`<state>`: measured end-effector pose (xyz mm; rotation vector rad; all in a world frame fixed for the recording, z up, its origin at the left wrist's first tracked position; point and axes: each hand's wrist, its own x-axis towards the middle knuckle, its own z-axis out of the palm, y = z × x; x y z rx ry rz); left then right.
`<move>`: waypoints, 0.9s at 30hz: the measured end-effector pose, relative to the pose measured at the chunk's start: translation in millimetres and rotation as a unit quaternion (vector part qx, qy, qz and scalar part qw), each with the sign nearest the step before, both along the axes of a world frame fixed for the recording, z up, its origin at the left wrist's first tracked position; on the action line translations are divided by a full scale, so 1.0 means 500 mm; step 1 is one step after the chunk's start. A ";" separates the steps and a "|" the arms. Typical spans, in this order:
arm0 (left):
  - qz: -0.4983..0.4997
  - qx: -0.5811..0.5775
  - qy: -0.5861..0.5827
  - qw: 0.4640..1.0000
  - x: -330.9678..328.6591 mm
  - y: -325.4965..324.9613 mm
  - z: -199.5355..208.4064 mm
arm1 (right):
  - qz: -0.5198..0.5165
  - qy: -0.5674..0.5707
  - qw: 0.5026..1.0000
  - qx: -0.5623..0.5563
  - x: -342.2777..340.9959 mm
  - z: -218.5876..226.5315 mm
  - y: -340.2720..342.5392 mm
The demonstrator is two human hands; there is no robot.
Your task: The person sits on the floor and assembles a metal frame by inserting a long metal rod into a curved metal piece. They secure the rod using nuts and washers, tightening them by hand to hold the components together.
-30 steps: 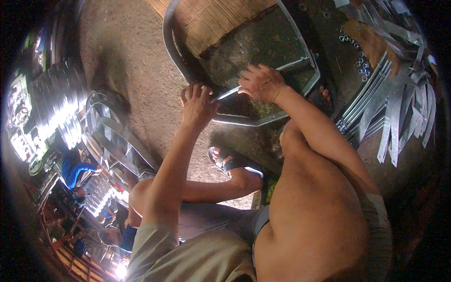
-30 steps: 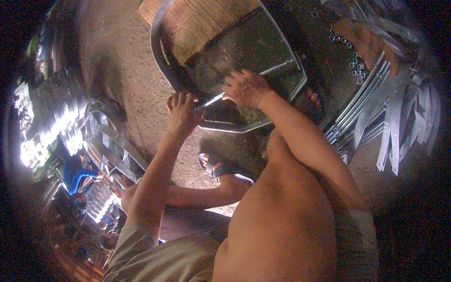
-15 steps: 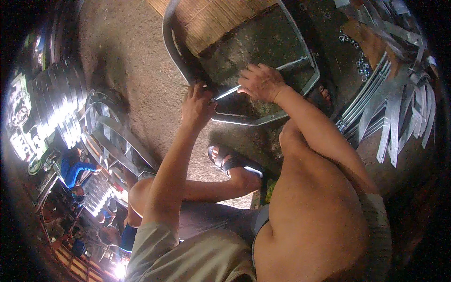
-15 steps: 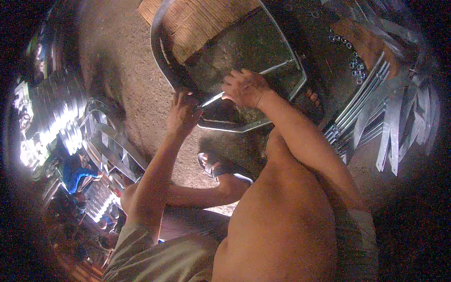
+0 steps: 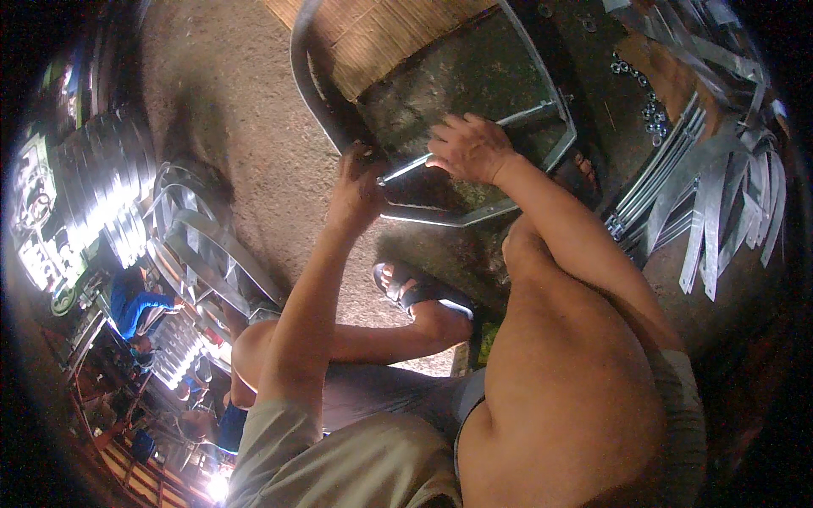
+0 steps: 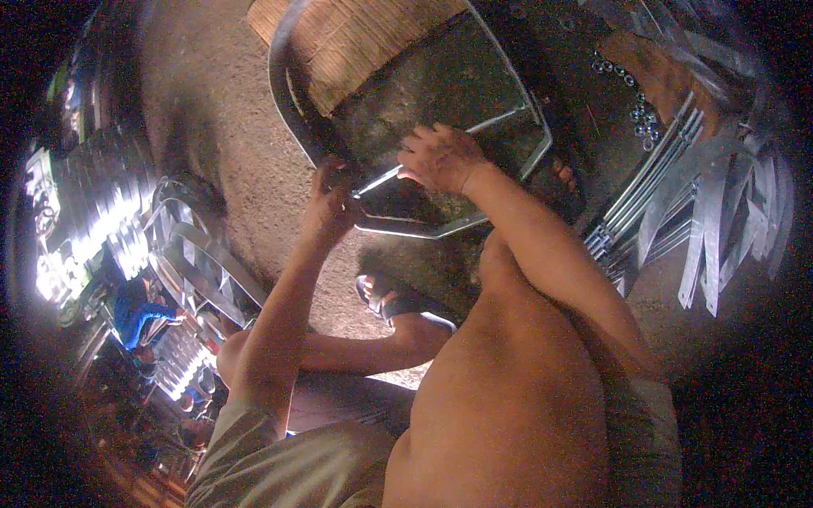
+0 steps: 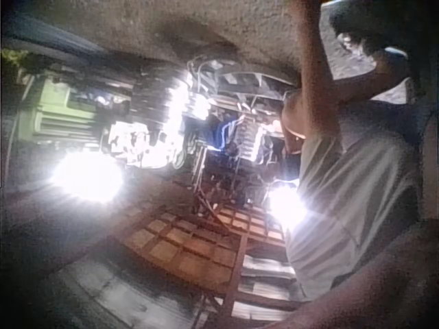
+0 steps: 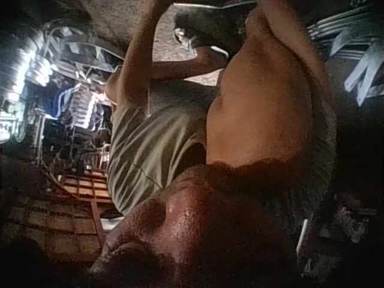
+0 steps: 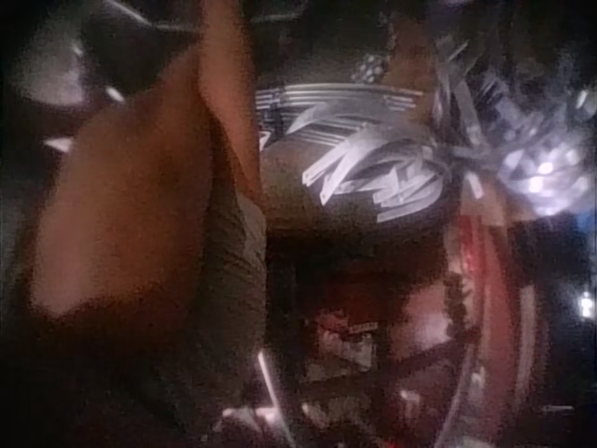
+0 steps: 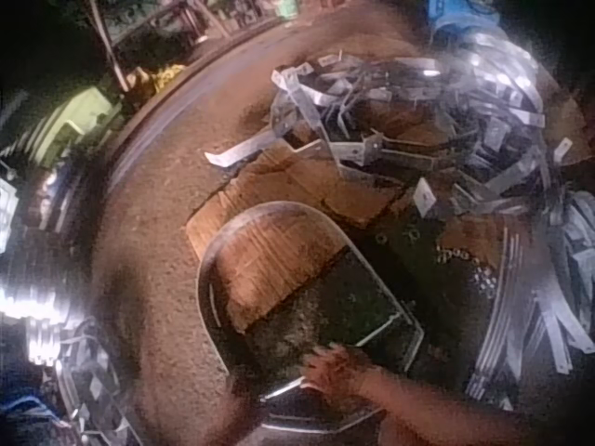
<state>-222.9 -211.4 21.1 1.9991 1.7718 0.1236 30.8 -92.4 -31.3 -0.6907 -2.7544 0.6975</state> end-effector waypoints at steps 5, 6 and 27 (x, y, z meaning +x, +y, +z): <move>-0.003 0.019 0.038 0.999 0.011 0.022 0.026 | -0.004 0.000 1.000 0.006 0.002 -0.006 -0.003; -0.025 0.013 0.062 0.998 0.017 0.026 0.034 | -0.005 -0.001 1.000 0.006 0.003 -0.005 -0.004; 0.022 -0.166 0.023 0.986 0.041 0.051 0.078 | -0.010 0.007 1.000 -0.002 0.004 -0.012 -0.005</move>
